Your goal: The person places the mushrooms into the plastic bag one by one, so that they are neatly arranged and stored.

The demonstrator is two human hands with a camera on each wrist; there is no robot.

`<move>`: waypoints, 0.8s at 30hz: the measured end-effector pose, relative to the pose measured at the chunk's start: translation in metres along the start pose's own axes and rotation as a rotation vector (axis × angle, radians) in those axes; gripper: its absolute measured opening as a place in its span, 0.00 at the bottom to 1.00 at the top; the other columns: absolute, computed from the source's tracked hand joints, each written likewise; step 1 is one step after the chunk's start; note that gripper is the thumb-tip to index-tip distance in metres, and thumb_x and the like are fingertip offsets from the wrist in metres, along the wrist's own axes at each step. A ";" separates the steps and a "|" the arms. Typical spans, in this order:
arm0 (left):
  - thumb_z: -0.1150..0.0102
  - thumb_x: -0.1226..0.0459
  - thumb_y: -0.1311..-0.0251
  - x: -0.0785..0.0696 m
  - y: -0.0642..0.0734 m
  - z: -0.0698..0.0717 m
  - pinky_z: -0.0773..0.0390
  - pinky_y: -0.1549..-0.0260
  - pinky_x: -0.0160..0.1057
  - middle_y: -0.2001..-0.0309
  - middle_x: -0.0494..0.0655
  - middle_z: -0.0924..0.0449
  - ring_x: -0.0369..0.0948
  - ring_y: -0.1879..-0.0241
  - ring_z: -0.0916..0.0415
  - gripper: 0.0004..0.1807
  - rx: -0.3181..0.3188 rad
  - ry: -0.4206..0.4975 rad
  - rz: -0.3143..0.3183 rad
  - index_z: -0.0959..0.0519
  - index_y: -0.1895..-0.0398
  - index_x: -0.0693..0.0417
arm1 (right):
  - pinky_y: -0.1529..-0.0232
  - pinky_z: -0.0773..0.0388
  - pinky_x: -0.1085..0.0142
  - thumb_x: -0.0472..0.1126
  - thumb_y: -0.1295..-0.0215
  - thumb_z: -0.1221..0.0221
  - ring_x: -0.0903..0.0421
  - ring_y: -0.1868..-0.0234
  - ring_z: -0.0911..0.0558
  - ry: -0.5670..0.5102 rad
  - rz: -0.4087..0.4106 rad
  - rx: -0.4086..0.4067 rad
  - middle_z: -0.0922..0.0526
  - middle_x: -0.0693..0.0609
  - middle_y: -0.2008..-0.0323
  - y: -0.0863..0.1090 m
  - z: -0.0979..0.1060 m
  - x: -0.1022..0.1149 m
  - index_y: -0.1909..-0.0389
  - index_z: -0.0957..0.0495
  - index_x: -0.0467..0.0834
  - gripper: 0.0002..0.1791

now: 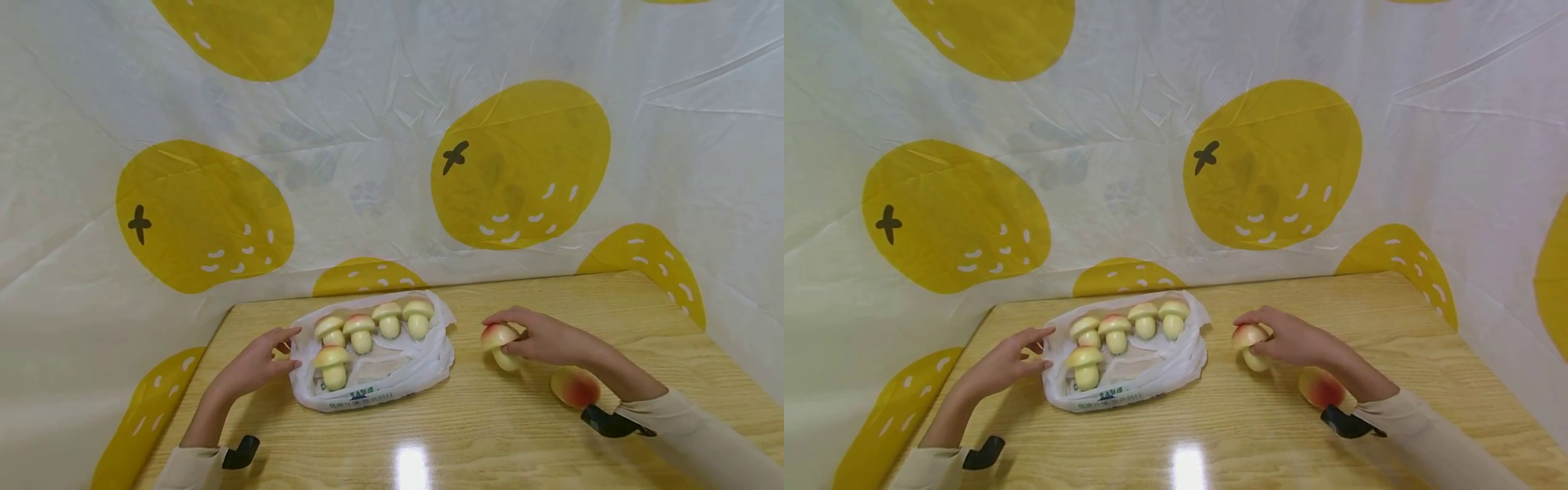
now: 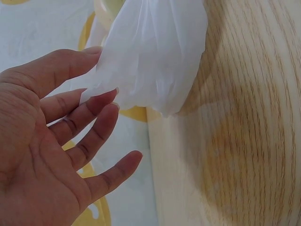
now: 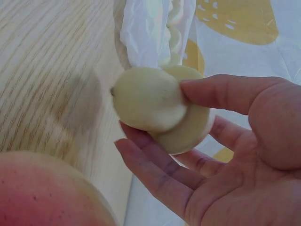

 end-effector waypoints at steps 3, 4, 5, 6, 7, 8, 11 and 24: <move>0.33 0.61 0.35 0.000 0.000 -0.001 0.27 0.51 0.54 0.50 0.48 0.22 0.48 0.50 0.25 0.35 -0.006 0.006 0.001 0.32 0.28 0.65 | 0.64 0.25 0.68 0.33 0.33 0.38 0.53 0.61 0.22 -0.096 -0.014 -0.003 0.26 0.38 0.43 -0.002 -0.001 0.002 0.35 0.29 0.36 0.26; 0.33 0.61 0.35 0.000 0.001 -0.001 0.27 0.51 0.54 0.50 0.48 0.22 0.48 0.50 0.25 0.35 -0.005 0.002 0.000 0.32 0.28 0.65 | 0.66 0.25 0.68 0.34 0.32 0.38 0.53 0.64 0.22 -0.121 -0.022 -0.007 0.25 0.37 0.44 -0.003 -0.002 0.003 0.35 0.29 0.36 0.26; 0.33 0.61 0.35 0.000 0.001 -0.001 0.26 0.51 0.54 0.50 0.48 0.22 0.48 0.50 0.25 0.35 -0.006 0.004 0.000 0.32 0.28 0.65 | 0.67 0.25 0.67 0.34 0.32 0.38 0.54 0.66 0.21 -0.144 -0.030 -0.010 0.25 0.37 0.44 -0.004 -0.002 0.004 0.35 0.30 0.35 0.26; 0.33 0.61 0.35 0.000 0.001 -0.001 0.26 0.51 0.55 0.49 0.49 0.22 0.49 0.50 0.25 0.35 -0.005 0.000 -0.005 0.32 0.28 0.65 | 0.67 0.25 0.67 0.35 0.32 0.38 0.54 0.67 0.21 -0.158 -0.045 -0.018 0.24 0.37 0.45 -0.005 -0.002 0.004 0.35 0.30 0.36 0.26; 0.33 0.61 0.35 0.000 0.001 -0.001 0.26 0.51 0.55 0.49 0.48 0.22 0.49 0.50 0.25 0.35 -0.008 0.004 0.001 0.32 0.28 0.65 | 0.67 0.24 0.66 0.35 0.31 0.38 0.54 0.67 0.20 -0.172 -0.058 -0.023 0.24 0.37 0.44 -0.006 -0.002 0.005 0.35 0.30 0.36 0.26; 0.33 0.61 0.35 -0.001 0.002 -0.001 0.26 0.51 0.55 0.49 0.49 0.22 0.49 0.50 0.25 0.35 -0.007 0.002 -0.003 0.32 0.28 0.65 | 0.66 0.23 0.64 0.36 0.31 0.38 0.53 0.66 0.19 -0.183 -0.073 -0.028 0.24 0.38 0.44 -0.008 -0.003 0.006 0.35 0.30 0.37 0.25; 0.33 0.61 0.35 -0.001 0.002 0.000 0.26 0.51 0.56 0.50 0.49 0.22 0.50 0.50 0.25 0.35 -0.009 0.001 -0.017 0.32 0.29 0.66 | 0.60 0.18 0.57 0.39 0.30 0.37 0.51 0.58 0.17 -0.213 -0.112 -0.041 0.26 0.38 0.40 -0.011 -0.003 0.008 0.36 0.29 0.39 0.24; 0.32 0.59 0.35 0.000 0.000 0.001 0.26 0.52 0.56 0.51 0.48 0.22 0.48 0.51 0.25 0.35 -0.008 -0.014 -0.034 0.30 0.30 0.67 | 0.53 0.17 0.54 0.41 0.30 0.36 0.47 0.54 0.15 -0.288 -0.065 -0.047 0.31 0.37 0.36 -0.033 -0.010 0.024 0.35 0.28 0.42 0.25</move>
Point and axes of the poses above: each hand's wrist, its own y-axis away from the middle knuckle, its own z-axis out of the back of the hand, x = y × z, the point moved 2 cm from there along -y, towards the middle knuckle
